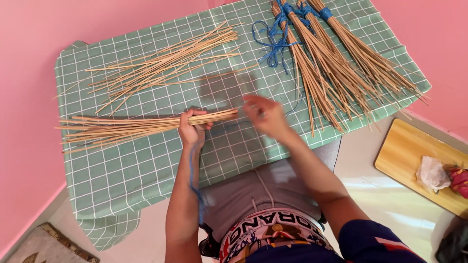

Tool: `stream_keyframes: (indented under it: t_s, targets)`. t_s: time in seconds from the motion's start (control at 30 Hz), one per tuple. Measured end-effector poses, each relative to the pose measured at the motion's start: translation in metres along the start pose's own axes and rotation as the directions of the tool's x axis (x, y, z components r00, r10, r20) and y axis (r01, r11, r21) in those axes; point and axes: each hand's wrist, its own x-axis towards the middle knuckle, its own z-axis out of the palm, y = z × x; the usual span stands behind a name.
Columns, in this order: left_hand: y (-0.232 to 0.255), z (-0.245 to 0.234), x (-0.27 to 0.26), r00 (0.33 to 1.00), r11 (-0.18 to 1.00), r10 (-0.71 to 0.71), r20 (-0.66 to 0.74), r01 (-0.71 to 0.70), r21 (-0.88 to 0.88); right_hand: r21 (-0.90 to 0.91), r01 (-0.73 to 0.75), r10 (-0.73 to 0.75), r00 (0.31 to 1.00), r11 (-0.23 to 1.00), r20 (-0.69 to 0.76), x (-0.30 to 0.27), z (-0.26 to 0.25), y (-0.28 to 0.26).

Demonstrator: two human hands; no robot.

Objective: Gathering loose bamboo sticks into bundles and securing them with blue plastic string.

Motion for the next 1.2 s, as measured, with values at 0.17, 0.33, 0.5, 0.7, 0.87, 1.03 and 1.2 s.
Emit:
stream_keyframes:
  t_s: [0.17, 0.33, 0.5, 0.7, 0.87, 1.03, 1.2]
  targets:
    - [0.001, 0.000, -0.002, 1.000, 1.000, 0.011, 0.002, -0.011, -0.010, -0.423, -0.143, 0.139, 0.989, 0.895, -0.039, -0.020, -0.071, 0.066]
    - [0.009, 0.007, -0.007, 1.000, 1.000, 0.017, -0.002, -0.017, -0.021, -0.603, -0.232, 0.294, 0.956, 0.763, 0.005, -0.037, -0.120, 0.106]
    - [0.007, 0.003, -0.006, 0.999, 0.999, 0.040, 0.009, -0.040, -0.024, -0.750, -0.179, 0.320, 0.946, 0.637, 0.046, -0.046, -0.144, 0.104]
    - [0.004, -0.003, -0.001, 0.999, 0.999, 0.037, 0.001, -0.037, -0.023, -0.885, 0.022, 0.163, 0.981, 0.464, 0.110, -0.063, -0.157, 0.157]
    - [0.007, -0.004, -0.004, 1.000, 1.000, 0.014, -0.010, -0.013, 0.013, -0.831, -0.024, 0.200, 0.974, 0.556, 0.106, -0.062, -0.163, 0.146]
    - [0.010, -0.004, -0.004, 1.000, 0.999, 0.015, -0.015, -0.015, 0.038, -0.758, -0.008, 0.110, 0.990, 0.652, 0.084, -0.065, -0.166, 0.152]
    - [0.011, -0.002, -0.007, 1.000, 0.999, 0.026, -0.010, -0.026, 0.041, -0.695, 0.024, 0.011, 0.999, 0.719, 0.047, -0.059, -0.162, 0.149]
